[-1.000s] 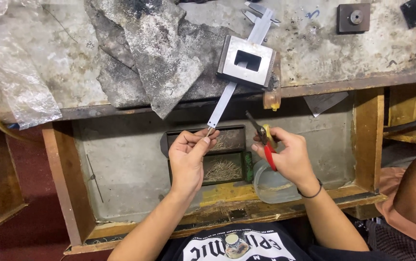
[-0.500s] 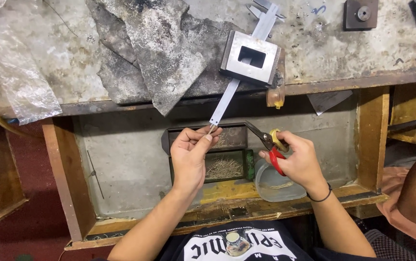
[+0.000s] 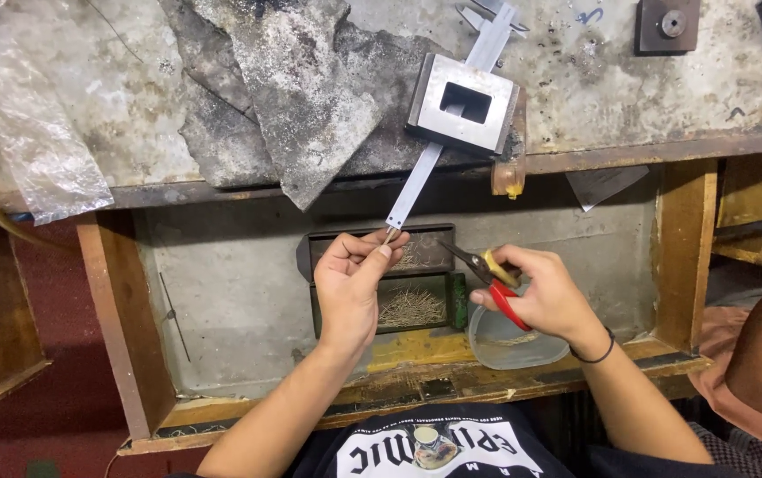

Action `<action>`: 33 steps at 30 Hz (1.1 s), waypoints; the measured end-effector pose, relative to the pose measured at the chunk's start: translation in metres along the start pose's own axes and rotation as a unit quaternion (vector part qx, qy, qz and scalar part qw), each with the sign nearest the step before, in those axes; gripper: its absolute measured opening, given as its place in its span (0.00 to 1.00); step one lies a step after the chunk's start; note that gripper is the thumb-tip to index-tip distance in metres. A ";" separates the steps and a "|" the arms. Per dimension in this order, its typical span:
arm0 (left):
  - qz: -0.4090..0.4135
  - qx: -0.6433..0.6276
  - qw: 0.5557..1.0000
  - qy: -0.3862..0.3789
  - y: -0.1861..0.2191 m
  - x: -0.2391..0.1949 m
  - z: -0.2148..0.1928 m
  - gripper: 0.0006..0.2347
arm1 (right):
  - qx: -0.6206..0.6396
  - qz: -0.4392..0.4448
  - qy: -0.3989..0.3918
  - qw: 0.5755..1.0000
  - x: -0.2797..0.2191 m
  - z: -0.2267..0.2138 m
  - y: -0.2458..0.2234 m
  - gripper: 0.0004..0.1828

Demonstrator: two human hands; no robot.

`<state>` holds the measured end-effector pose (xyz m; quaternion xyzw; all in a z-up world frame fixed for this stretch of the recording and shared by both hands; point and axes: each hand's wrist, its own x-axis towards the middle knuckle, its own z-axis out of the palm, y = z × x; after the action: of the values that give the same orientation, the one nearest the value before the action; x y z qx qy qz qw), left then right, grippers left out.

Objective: Cutting thin metal wire into small, uniform segments using hand snips at a jewelry workbench.

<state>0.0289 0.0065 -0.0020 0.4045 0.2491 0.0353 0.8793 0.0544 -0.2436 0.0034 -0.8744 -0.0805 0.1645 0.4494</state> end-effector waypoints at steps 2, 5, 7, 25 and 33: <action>0.000 0.000 1.000 0.000 0.000 0.000 -0.001 0.05 | 0.024 0.009 -0.040 0.999 0.005 0.000 0.003 0.17; 0.001 0.000 1.000 -0.003 0.000 0.000 -0.001 0.05 | 0.056 0.030 -0.109 0.992 0.016 -0.003 0.002 0.16; -0.005 0.001 1.000 -0.003 0.003 0.000 0.001 0.05 | 0.070 0.060 -0.194 0.977 0.023 -0.003 0.004 0.16; -0.001 0.007 1.000 -0.006 0.002 0.001 0.000 0.05 | 0.100 0.063 -0.277 0.954 0.044 0.004 -0.018 0.17; 0.000 -0.001 1.000 -0.008 0.003 0.001 0.001 0.05 | 0.112 0.070 -0.284 0.950 0.043 0.002 -0.013 0.16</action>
<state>0.0306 0.0078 0.0001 0.4037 0.2420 0.0320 0.8817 0.0938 -0.2227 0.0035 -0.7389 -0.1242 0.4446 0.4908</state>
